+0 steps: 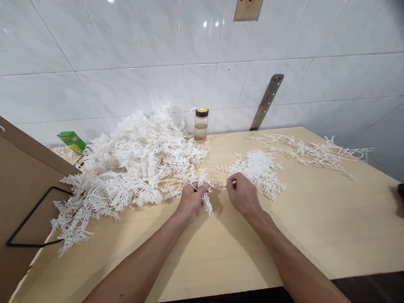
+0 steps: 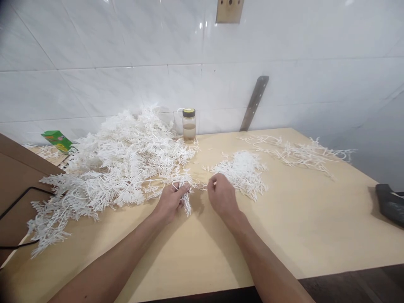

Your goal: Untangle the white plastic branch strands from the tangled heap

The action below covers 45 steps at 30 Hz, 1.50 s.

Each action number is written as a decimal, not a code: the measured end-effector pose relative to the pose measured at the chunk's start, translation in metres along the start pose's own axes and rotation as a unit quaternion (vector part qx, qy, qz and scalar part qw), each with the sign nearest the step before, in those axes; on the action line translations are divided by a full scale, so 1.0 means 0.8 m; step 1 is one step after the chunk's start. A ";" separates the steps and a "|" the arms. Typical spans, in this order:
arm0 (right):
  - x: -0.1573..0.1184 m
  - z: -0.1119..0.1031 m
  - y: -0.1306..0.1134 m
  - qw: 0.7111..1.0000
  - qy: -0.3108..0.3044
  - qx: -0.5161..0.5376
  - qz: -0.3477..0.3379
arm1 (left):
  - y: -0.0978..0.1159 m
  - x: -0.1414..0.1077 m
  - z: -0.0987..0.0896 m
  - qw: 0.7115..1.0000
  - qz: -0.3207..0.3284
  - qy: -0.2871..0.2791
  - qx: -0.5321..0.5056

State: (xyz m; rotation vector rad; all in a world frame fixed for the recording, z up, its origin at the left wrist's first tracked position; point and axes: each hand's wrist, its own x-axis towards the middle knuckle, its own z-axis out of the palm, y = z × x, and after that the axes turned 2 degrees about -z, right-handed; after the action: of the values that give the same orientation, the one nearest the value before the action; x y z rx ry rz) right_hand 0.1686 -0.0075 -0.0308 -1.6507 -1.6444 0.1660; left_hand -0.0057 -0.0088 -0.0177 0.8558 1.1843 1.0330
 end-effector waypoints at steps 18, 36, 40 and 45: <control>-0.012 -0.007 -0.037 0.973 -0.112 0.172 -0.105 | 0.010 -0.004 -0.001 0.999 -0.021 -0.020 -0.034; -0.017 0.001 -0.036 0.978 -0.030 0.136 -0.152 | 0.010 -0.006 0.001 0.999 -0.016 -0.031 -0.025; -0.017 0.001 -0.036 0.974 -0.044 0.149 -0.166 | 0.009 -0.005 0.001 0.999 -0.019 -0.028 -0.034; -0.017 0.003 -0.032 0.973 -0.063 0.154 -0.162 | 0.010 -0.004 0.001 0.999 -0.025 -0.012 -0.044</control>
State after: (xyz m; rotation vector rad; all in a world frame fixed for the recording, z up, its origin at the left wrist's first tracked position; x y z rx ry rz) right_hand 0.1452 -0.0221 -0.0230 -1.1429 -1.8535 0.3485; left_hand -0.0063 -0.0093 -0.0089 0.7644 1.1277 1.0239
